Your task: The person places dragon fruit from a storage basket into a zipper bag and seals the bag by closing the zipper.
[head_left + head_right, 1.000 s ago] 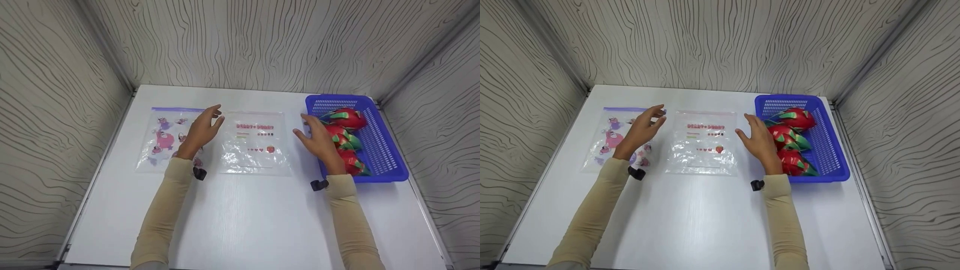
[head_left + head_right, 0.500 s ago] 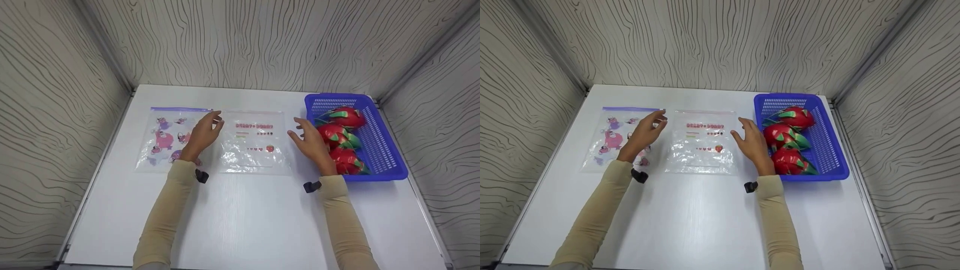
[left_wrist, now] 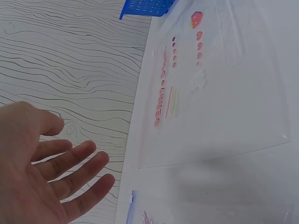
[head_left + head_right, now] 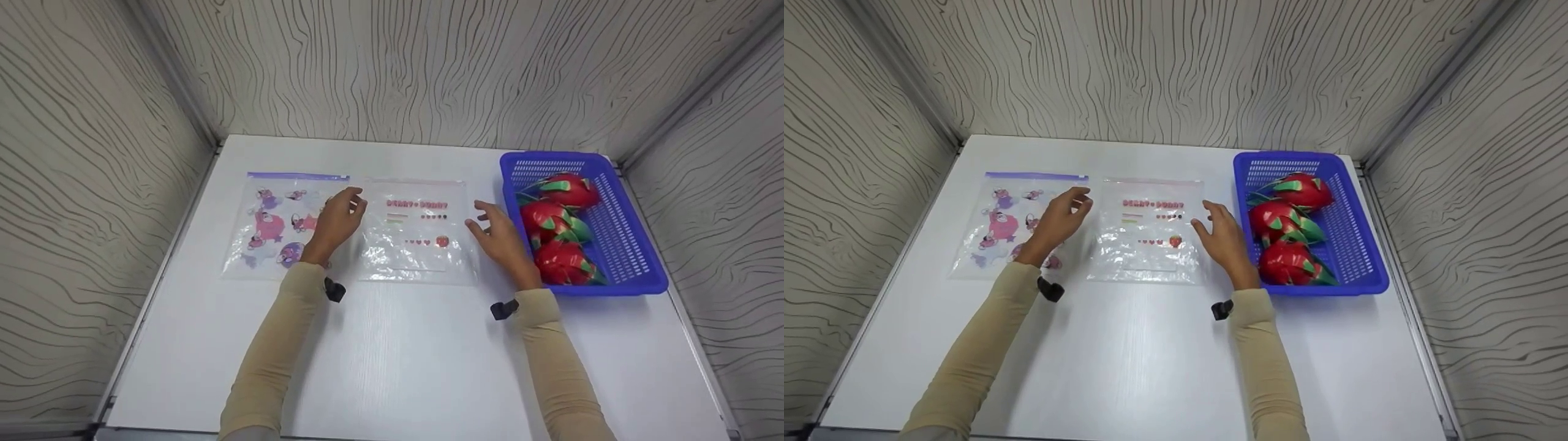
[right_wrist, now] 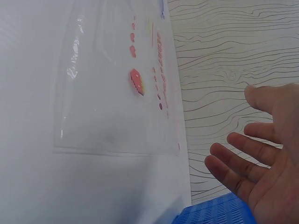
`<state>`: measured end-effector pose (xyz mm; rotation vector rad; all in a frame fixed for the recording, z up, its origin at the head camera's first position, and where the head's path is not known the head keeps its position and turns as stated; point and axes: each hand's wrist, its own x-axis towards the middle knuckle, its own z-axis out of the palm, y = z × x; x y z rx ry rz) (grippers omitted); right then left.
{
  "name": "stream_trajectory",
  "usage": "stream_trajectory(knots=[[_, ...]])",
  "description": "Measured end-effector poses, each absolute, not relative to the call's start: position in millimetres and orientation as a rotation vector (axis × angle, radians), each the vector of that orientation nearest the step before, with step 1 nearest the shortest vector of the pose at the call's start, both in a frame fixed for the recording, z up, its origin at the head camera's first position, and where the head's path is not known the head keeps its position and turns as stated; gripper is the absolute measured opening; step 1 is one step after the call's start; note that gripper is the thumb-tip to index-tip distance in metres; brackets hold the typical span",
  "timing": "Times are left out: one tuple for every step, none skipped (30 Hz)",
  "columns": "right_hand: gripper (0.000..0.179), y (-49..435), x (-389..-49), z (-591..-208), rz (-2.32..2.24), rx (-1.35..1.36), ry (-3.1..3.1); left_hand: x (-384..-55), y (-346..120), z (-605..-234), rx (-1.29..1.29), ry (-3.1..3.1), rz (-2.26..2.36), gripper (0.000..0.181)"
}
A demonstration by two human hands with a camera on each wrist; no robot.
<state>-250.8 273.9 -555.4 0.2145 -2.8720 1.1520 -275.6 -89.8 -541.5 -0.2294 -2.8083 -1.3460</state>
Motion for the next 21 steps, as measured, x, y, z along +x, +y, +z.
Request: stream_trajectory(knots=[[0.053, 273.1, -251.0, -557.2, 1.157, 0.213, -2.864, -275.5, -89.3, -542.5, -0.227, -2.806, -1.343, 0.041], [0.052, 272.2, -251.2, -558.8, 1.162, 0.206, -2.856, -275.4, -88.9, -543.6, -0.227, -2.804, -1.341, 0.041], [0.052, 271.3, -251.2, -560.3, 1.165, 0.203, -2.848, -275.5, -88.3, -545.0, -0.229, -2.802, -1.338, 0.040], [0.051, 270.4, -251.2, -561.7, 1.169, 0.199, -2.840, -275.4, -87.8, -546.3, -0.232, -2.800, -1.337, 0.039], [0.050, 269.6, -251.1, -563.0, 1.168, 0.195, -2.838, -275.4, -87.2, -548.0, -0.234, -2.801, -1.331, 0.039], [0.050, 268.7, -251.2, -564.5, 1.169, 0.190, -2.834, -275.4, -86.5, -549.6, -0.232, -2.803, -1.331, 0.039], [0.049, 268.0, -251.0, -565.5, 1.173, 0.185, -2.829, -275.2, -85.8, -550.9, -0.231, -2.806, -1.328, 0.038], [0.049, 267.5, -250.9, -566.9, 1.171, 0.179, -2.830, -275.3, -85.0, -552.3, -0.228, -2.808, -1.326, 0.038], [0.049, 267.0, -250.9, -568.3, 1.168, 0.174, -2.832, -275.3, -84.2, -553.6, -0.226, -2.809, -1.328, 0.038], [0.048, 266.7, -250.8, -569.7, 1.163, 0.167, -2.837, -275.1, -83.3, -554.7, -0.226, -2.809, -1.331, 0.038], [0.048, 266.4, -250.8, -571.2, 1.159, 0.159, -2.843, -275.0, -82.6, -555.9, -0.223, -2.808, -1.338, 0.037], [0.048, 266.1, -250.9, -572.6, 1.161, 0.150, -2.848, -274.9, -81.9, -556.7, -0.221, -2.807, -1.347, 0.037], [0.049, 265.7, -250.9, -574.0, 1.161, 0.139, -2.856, -274.7, -81.4, -558.0, -0.219, -2.806, -1.350, 0.037], [0.049, 265.5, -250.9, -575.5, 1.166, 0.128, -2.865, -274.6, -80.9, -559.2, -0.217, -2.805, -1.355, 0.037], [0.049, 265.3, -250.8, -576.9, 1.170, 0.119, -2.873, -274.3, -80.5, -560.4, -0.215, -2.803, -1.358, 0.036], [0.050, 265.2, -250.6, -578.3, 1.176, 0.109, -2.881, -274.0, -80.2, -561.9, -0.212, -2.803, -1.354, 0.036], [0.050, 265.0, -250.5, -579.7, 1.186, 0.101, -2.886, -273.6, -80.0, -563.3, -0.210, -2.804, -1.351, 0.036], [0.051, 264.9, -250.2, -580.6, 1.197, 0.088, -2.890, -273.0, -79.9, -564.6, -0.210, -2.805, -1.345, 0.036], [0.051, 264.7, -249.8, -581.5, 1.205, 0.078, -2.893, -272.4, -79.8, -565.9, -0.209, -2.806, -1.343, 0.036], [0.051, 264.6, -249.4, -582.2, 1.212, 0.068, -2.896, -271.9, -79.7, -567.1, -0.208, -2.807, -1.342, 0.036], [0.051, 264.5, -249.1, -582.9, 1.216, 0.058, -2.898, -271.4, -79.8, -568.4, -0.207, -2.810, -1.343, 0.036]])
